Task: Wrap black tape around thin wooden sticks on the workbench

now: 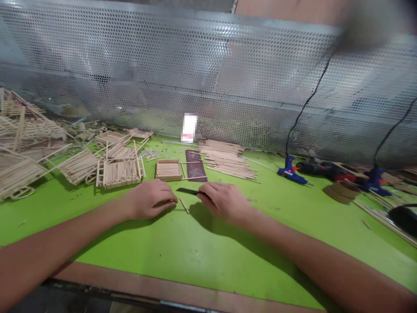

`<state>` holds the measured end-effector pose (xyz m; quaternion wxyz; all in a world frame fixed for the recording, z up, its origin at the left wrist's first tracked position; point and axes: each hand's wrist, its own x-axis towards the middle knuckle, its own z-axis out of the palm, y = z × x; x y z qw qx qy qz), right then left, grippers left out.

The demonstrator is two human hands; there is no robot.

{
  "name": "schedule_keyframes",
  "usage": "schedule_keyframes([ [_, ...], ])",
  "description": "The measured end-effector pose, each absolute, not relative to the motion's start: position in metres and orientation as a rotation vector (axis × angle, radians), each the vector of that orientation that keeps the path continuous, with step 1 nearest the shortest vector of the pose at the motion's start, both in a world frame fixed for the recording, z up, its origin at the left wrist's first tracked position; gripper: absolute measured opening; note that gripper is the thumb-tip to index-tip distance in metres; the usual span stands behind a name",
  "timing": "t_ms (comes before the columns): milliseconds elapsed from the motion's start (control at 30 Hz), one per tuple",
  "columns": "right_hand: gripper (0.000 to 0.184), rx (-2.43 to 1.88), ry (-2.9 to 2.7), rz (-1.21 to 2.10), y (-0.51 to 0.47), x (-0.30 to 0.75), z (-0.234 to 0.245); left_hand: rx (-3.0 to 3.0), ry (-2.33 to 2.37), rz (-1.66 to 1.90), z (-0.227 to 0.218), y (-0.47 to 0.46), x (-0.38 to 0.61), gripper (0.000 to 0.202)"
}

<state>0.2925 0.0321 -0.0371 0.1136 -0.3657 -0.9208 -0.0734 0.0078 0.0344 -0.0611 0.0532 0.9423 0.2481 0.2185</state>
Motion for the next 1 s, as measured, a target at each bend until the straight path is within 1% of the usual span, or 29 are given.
schedule_keyframes([
  [167, 0.030, -1.512, -2.622, -0.269, 0.054, 0.303, -0.039, 2.819, 0.792, 0.596, -0.060, 0.035, 0.006, 0.022],
  [233, 0.030, -1.502, -2.615, -0.373, 0.060, 0.307, -0.040, 2.825, 0.781, 0.596, -0.059, 0.035, 0.005, 0.021],
  [300, 0.032, -1.299, -2.673, -0.411, 0.061, 0.310, -0.041, 2.835, 0.771, 0.598, -0.057, 0.036, 0.005, 0.021],
  [333, 0.034, -1.144, -2.731, -0.377, 0.059, 0.310, -0.041, 2.841, 0.767, 0.594, -0.056, 0.036, 0.005, 0.022],
  [433, 0.039, -0.673, -2.904, -0.144, 0.051, 0.306, -0.041, 2.868, 0.755, 0.567, -0.053, 0.036, 0.006, 0.021],
  [467, 0.037, -0.582, -2.926, -0.088, 0.048, 0.303, -0.042, 2.877, 0.749, 0.563, -0.051, 0.036, 0.006, 0.021],
  [533, 0.028, -0.540, -2.906, -0.044, 0.045, 0.300, -0.044, 2.889, 0.739, 0.560, -0.050, 0.036, 0.006, 0.020],
  [600, 0.021, -0.591, -2.847, -0.036, 0.045, 0.298, -0.047, 2.892, 0.738, 0.550, -0.050, 0.036, 0.006, 0.020],
  [833, 0.023, -0.806, -2.812, 0.010, 0.042, 0.294, -0.053, 2.848, 0.781, 0.513, -0.052, 0.032, 0.010, 0.022],
  [1000, 0.016, -1.019, -2.921, 0.117, 0.027, 0.285, -0.045, 2.801, 0.825, 0.511, -0.051, 0.024, 0.023, 0.028],
])
